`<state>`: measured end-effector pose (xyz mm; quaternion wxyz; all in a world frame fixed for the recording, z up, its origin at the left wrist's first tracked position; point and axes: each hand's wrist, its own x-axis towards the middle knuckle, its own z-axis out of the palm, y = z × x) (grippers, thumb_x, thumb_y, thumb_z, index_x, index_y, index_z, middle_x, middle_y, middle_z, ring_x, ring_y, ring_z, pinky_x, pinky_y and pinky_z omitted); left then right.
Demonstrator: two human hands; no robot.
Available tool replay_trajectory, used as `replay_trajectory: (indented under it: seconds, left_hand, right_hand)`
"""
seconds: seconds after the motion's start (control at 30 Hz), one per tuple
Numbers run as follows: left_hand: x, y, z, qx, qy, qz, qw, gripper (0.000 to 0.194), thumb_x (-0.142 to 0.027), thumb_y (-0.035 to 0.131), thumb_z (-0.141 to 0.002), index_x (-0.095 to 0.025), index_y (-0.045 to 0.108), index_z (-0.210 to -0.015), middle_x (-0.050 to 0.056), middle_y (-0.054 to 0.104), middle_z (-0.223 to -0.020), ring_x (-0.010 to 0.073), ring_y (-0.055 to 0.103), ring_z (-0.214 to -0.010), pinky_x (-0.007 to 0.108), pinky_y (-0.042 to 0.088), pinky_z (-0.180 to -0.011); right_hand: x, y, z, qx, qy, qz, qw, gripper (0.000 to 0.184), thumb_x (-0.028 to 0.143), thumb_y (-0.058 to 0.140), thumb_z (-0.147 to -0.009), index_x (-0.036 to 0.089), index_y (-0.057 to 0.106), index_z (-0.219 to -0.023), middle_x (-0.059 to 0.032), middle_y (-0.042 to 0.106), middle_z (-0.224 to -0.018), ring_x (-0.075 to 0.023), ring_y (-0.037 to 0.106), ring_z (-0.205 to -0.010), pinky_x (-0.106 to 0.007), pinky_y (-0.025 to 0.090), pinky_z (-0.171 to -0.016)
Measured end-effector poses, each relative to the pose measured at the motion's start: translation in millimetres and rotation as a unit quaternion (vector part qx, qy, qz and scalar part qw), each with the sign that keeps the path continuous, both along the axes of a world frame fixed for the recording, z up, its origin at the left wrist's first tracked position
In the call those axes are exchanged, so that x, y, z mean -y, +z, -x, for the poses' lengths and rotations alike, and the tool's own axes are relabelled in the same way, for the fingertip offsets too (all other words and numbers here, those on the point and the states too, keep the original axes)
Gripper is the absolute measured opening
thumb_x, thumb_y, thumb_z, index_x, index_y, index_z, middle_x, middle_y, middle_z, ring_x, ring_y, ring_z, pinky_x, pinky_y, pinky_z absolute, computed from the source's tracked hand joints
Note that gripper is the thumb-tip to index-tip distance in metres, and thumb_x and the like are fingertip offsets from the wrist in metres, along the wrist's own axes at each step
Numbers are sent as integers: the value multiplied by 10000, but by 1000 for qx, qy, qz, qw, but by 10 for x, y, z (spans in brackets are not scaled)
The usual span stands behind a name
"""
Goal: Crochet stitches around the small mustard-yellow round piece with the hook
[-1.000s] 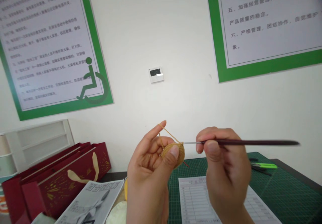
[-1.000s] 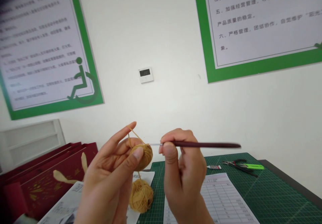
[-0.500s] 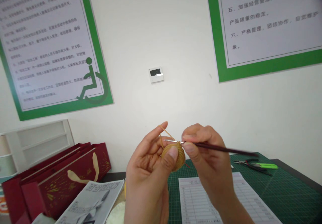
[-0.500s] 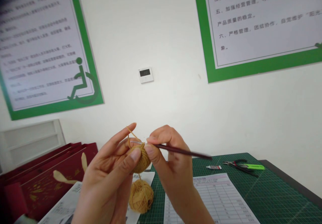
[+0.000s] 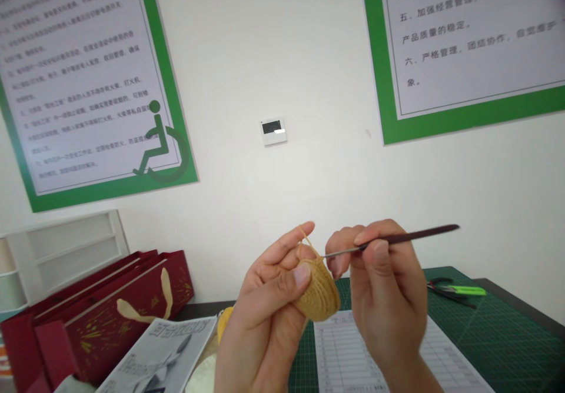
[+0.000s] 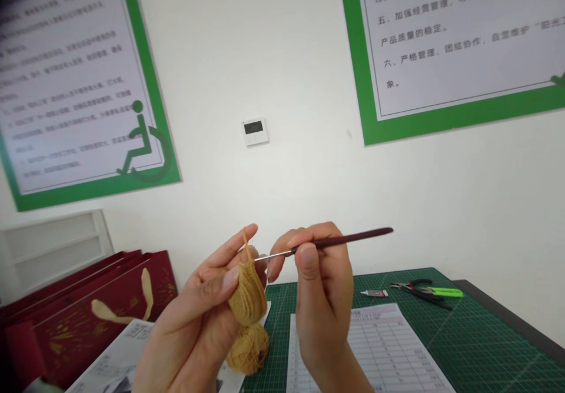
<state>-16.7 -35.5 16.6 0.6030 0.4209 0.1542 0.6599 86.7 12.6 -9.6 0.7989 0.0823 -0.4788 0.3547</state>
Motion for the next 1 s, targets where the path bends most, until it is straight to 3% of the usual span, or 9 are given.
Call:
replay_trajectory:
  seconds: [0.13, 0.27, 0.33, 0.47, 0.57, 0.8, 1.0]
  left_hand:
    - [-8, -14, -7, -7, 10, -1, 1000, 282, -48, 726, -773, -150, 819, -1019, 98, 765, -875, 168, 716, -791, 237, 571, -751]
    - [14, -1, -59, -35, 116, -29, 992, 269, -111, 784, -779, -179, 812, -1038, 66, 746, -864, 144, 686, -820, 213, 543, -799]
    - [32, 14, -81, -55, 155, -38, 986, 321, -118, 823, -743, -187, 808, -1056, 68, 748, -884, 150, 680, -847, 211, 537, -804]
    - [63, 46, -127, -82, 208, -37, 974, 374, -137, 848, -714, -213, 804, -1078, 47, 735, -857, 140, 663, -810, 207, 531, -770]
    - [71, 63, -164, -86, 229, -35, 969, 379, -149, 872, -685, -225, 814, -1052, 45, 749, -842, 143, 669, -791, 220, 536, -759]
    - [47, 75, -183, -77, 258, -40, 962, 373, -149, 906, -640, -210, 831, -1001, 41, 756, -811, 130, 663, -779, 197, 537, -747]
    - [35, 76, -189, -81, 255, -48, 962, 357, -152, 902, -642, -205, 833, -988, 46, 752, -787, 137, 658, -763, 214, 538, -738]
  right_hand:
    - [12, 76, -71, 34, 146, 67, 986, 267, 346, 464, -1014, 226, 545, -790, 31, 491, -586, -139, 457, -577, -286, 401, -578]
    - [9, 106, -80, 81, 227, 107, 965, 286, 409, 529, -983, 215, 553, -776, 43, 466, -604, -119, 408, -587, -264, 392, -608]
    - [11, 102, -59, 87, 205, 103, 970, 266, 417, 572, -966, 213, 575, -796, 32, 514, -682, -117, 455, -654, -256, 415, -656]
    - [1, 79, -6, 79, 83, 59, 992, 175, 367, 600, -970, 224, 636, -876, -2, 640, -889, -130, 590, -852, -260, 473, -784]
    - [-20, 67, 8, 63, 17, 50, 997, 117, 313, 589, -983, 238, 646, -913, 7, 672, -873, -119, 632, -836, -250, 502, -780]
    - [-51, 69, -31, 38, 23, 65, 997, 144, 342, 570, -992, 235, 620, -909, 9, 688, -833, -117, 643, -792, -255, 515, -757]
    - [-73, 90, -88, 40, 17, 27, 999, 148, 342, 533, -1010, 241, 595, -922, 18, 699, -804, -117, 650, -768, -265, 528, -737]
